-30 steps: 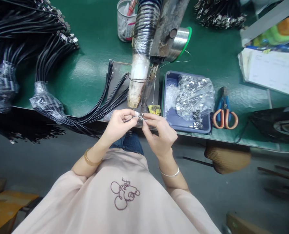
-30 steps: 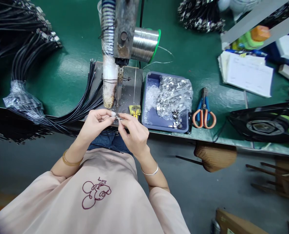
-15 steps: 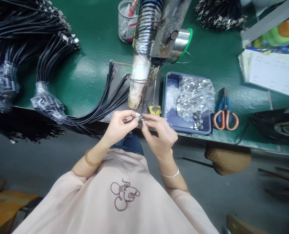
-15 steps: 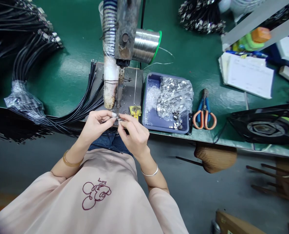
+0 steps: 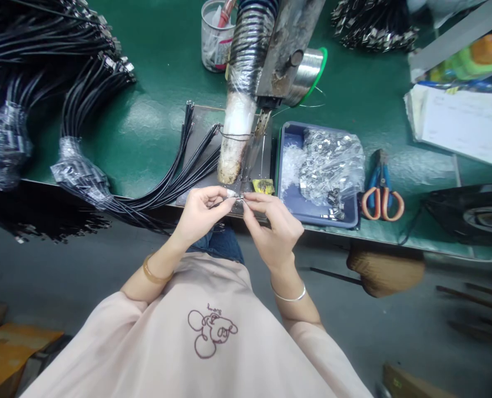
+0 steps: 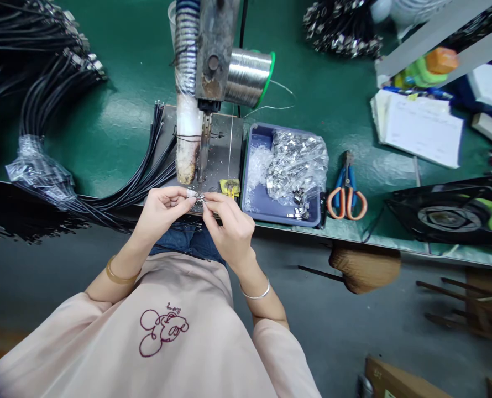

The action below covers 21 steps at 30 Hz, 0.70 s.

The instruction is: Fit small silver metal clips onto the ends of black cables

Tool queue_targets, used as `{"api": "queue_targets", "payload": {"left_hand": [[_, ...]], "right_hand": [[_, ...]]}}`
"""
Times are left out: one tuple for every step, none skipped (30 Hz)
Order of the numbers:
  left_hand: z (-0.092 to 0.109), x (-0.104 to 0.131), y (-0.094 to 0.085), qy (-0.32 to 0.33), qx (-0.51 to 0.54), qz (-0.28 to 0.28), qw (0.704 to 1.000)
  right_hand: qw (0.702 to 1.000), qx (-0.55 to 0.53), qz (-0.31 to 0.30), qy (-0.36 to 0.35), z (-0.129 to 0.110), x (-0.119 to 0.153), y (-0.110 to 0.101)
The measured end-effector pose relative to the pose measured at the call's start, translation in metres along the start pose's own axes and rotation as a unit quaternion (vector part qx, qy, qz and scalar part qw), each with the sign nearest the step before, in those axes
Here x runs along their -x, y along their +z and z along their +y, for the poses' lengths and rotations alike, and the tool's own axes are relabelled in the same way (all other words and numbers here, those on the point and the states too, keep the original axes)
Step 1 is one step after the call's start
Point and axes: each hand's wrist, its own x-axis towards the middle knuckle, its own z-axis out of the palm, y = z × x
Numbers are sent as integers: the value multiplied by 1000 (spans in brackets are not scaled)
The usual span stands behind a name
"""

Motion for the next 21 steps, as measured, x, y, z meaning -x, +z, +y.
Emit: {"api": "queue_targets", "payload": {"left_hand": [[0,0,0,5,0,4,1000],[1,0,0,8,-2,8,1000],[1,0,0,12,-5,12,1000],[2,0,1,15,-10,16,1000],[2,0,1,19,-14,20,1000],[2,0,1,23,-18,23,999],[2,0,1,28,-20,25,999],[2,1,1,32,-22,27,999],[2,1,0,35,-26,29,999],[1,1,0,38,-33,29,998],[0,1,-1,41,-43,29,998],[-1,1,-2,43,-53,29,997],[-2,2,-3,46,-62,28,997],[-2,2,-3,48,-69,27,996],[-3,2,-3,49,-73,26,996],[-4,2,-3,50,-74,26,996],[-4,2,-3,51,-75,26,996],[-5,3,-2,52,-75,26,996],[-5,3,-1,53,-73,27,996],[-5,4,0,54,-73,26,996],[-5,5,0,55,-74,24,995]], "right_hand": [[1000,1,-1,3,0,-1,0],[1000,3,-2,5,0,-1,0],[1000,4,-3,7,-1,-2,0],[1000,4,-4,9,-1,-3,0],[1000,5,-5,12,-1,-3,-1],[1000,4,-5,13,-2,-4,-1],[1000,4,-5,14,-2,-4,-1],[1000,4,-6,13,-3,-5,-1],[1000,5,-8,11,-3,-5,-2],[1000,8,-9,7,-3,-5,-2],[1000,10,-11,1,-3,-5,-2],[1000,13,-11,-7,-3,-5,-2],[1000,17,-11,-14,-3,-4,-2],[999,21,-11,-21,-3,-4,-2],[999,24,-12,-26,-3,-3,-2],[999,25,-12,-29,-2,-3,-3],[999,24,-12,-30,-2,-2,-3],[999,21,-11,-29,-1,-2,-4],[999,17,-9,-28,-1,-1,-4],[1000,13,-6,-27,-1,-1,-5],[1000,11,-4,-24,0,-1,-5]]}}
